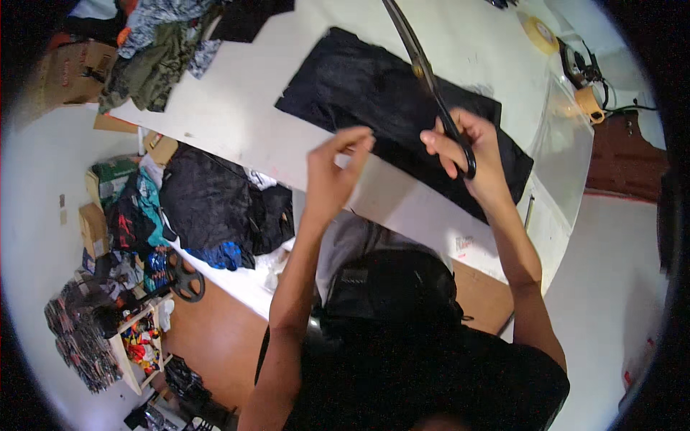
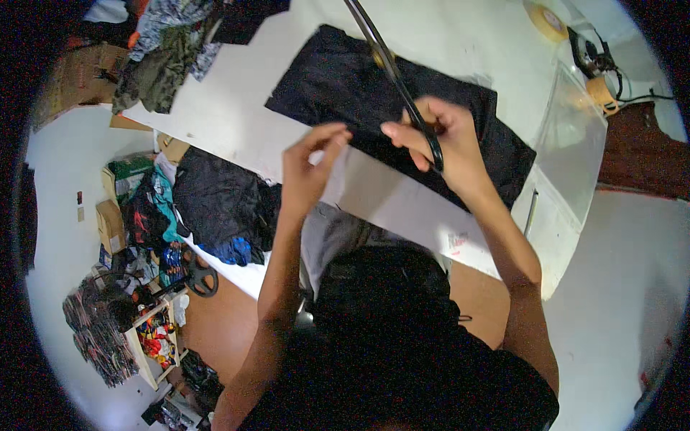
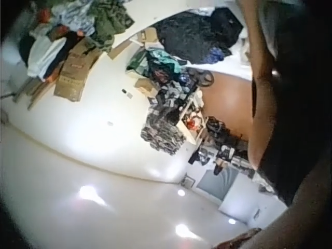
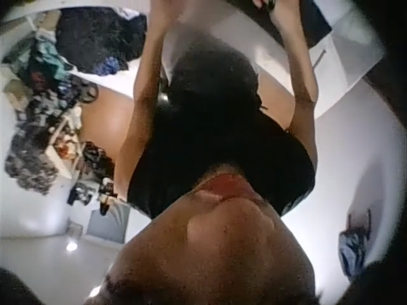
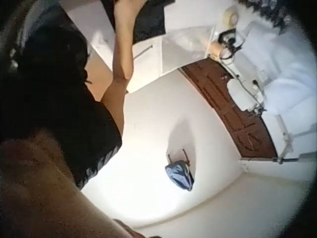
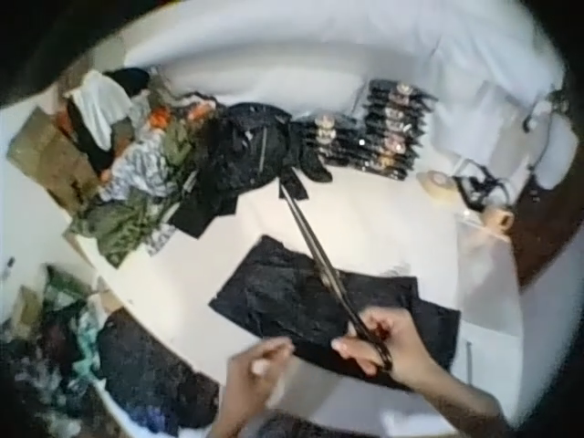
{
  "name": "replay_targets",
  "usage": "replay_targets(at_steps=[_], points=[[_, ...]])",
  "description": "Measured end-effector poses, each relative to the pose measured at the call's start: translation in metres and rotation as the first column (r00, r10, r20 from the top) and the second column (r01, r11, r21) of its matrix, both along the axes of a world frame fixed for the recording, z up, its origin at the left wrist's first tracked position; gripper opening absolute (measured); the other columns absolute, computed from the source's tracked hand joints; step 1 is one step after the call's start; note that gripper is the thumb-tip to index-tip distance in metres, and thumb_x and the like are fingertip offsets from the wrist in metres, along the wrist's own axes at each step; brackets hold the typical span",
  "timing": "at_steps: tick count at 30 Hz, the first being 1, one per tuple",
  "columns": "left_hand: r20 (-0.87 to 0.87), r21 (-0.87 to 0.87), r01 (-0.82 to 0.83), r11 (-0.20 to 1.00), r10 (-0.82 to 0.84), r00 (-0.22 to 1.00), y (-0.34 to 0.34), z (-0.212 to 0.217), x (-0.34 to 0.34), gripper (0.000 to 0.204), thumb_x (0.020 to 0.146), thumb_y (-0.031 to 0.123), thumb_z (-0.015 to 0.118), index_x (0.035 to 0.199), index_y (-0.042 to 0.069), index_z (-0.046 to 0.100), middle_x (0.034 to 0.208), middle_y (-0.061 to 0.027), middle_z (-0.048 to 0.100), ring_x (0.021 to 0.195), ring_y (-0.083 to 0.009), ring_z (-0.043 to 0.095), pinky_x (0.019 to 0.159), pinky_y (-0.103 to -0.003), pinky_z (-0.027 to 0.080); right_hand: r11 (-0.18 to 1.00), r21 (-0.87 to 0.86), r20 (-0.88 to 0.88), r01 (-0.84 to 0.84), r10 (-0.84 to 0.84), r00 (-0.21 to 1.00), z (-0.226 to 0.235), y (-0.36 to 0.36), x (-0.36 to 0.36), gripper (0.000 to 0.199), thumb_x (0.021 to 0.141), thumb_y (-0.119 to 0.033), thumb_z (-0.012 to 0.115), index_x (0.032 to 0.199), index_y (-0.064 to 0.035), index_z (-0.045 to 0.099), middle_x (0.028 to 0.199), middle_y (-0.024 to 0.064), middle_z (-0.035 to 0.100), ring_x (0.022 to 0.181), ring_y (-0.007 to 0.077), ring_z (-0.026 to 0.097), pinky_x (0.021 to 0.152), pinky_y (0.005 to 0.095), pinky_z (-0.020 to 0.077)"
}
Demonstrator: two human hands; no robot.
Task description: Folding a black t-shirt and placing it inside a transparent plastic bag.
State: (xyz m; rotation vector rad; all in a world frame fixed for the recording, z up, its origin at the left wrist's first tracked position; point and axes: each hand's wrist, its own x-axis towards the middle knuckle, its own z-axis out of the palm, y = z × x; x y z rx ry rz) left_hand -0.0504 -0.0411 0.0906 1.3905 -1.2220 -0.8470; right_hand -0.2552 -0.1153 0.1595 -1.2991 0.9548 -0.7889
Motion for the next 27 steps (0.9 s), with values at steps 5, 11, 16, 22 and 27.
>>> replay_targets(at_steps=[5,11,16,22,27], points=[[0.168,-0.214,-0.270,0.939,0.307,0.937,-0.089,0.003,0.055,0.013,0.087,0.005,0.069,0.096,-0.004,0.070,0.083,-0.0135,0.071,0.073,-0.0166,0.068,0.068,-0.028,0.052,0.988,0.143,0.015,0.060,-0.063,0.998,-0.028,0.008,-0.003,0.029,0.084,-0.020,0.080,0.071,-0.0070,0.057,0.050,-0.0044,0.047,0.039,0.0021,0.039,0.038,0.0204,0.0249],[0.377,-0.211,-0.092,0.973,0.168,0.911,-0.174,-0.016,0.084,0.017,0.081,0.007,0.075,0.097,0.001,0.074,0.087,-0.0159,0.072,0.074,-0.0239,0.069,0.071,-0.032,0.053,0.983,0.155,-0.093,0.104,-0.090,0.992,-0.032,-0.010,-0.017,0.030,0.086,-0.020,0.078,0.071,-0.0062,0.056,0.054,-0.0049,0.046,0.038,0.0030,0.040,0.036,0.0216,0.0273],[0.540,-0.091,0.062,0.994,-0.003,0.842,-0.209,-0.028,0.077,0.029,0.074,0.013,0.082,0.102,0.009,0.076,0.103,-0.0155,0.070,0.096,-0.0298,0.065,0.085,-0.038,0.052,0.978,0.157,-0.205,0.137,-0.104,0.973,-0.033,-0.048,-0.053,0.031,0.083,-0.019,0.081,0.072,-0.0052,0.056,0.056,-0.0039,0.047,0.038,0.0045,0.042,0.035,0.0214,0.0291],[0.559,-0.021,0.301,0.953,-0.239,0.794,-0.229,-0.014,0.075,0.030,0.075,0.017,0.082,0.104,0.011,0.076,0.105,-0.0094,0.069,0.098,-0.0287,0.060,0.089,-0.038,0.049,0.973,-0.230,-0.433,0.027,-0.128,0.892,-0.043,-0.109,-0.080,0.038,0.073,-0.014,0.089,0.072,-0.0060,0.052,0.064,-0.0068,0.047,0.056,0.0019,0.039,0.049,0.0217,0.0283],[0.655,0.029,0.431,0.902,-0.343,0.673,-0.248,-0.014,0.056,0.023,0.075,0.020,0.080,0.097,0.013,0.077,0.104,-0.0049,0.069,0.108,-0.0252,0.055,0.095,-0.040,0.037,0.959,-0.280,-0.580,-0.053,-0.125,0.805,-0.043,-0.156,-0.083,0.038,0.071,-0.016,0.090,0.073,-0.0038,0.054,0.064,-0.0077,0.044,0.059,0.0024,0.037,0.051,0.0216,0.0284]])
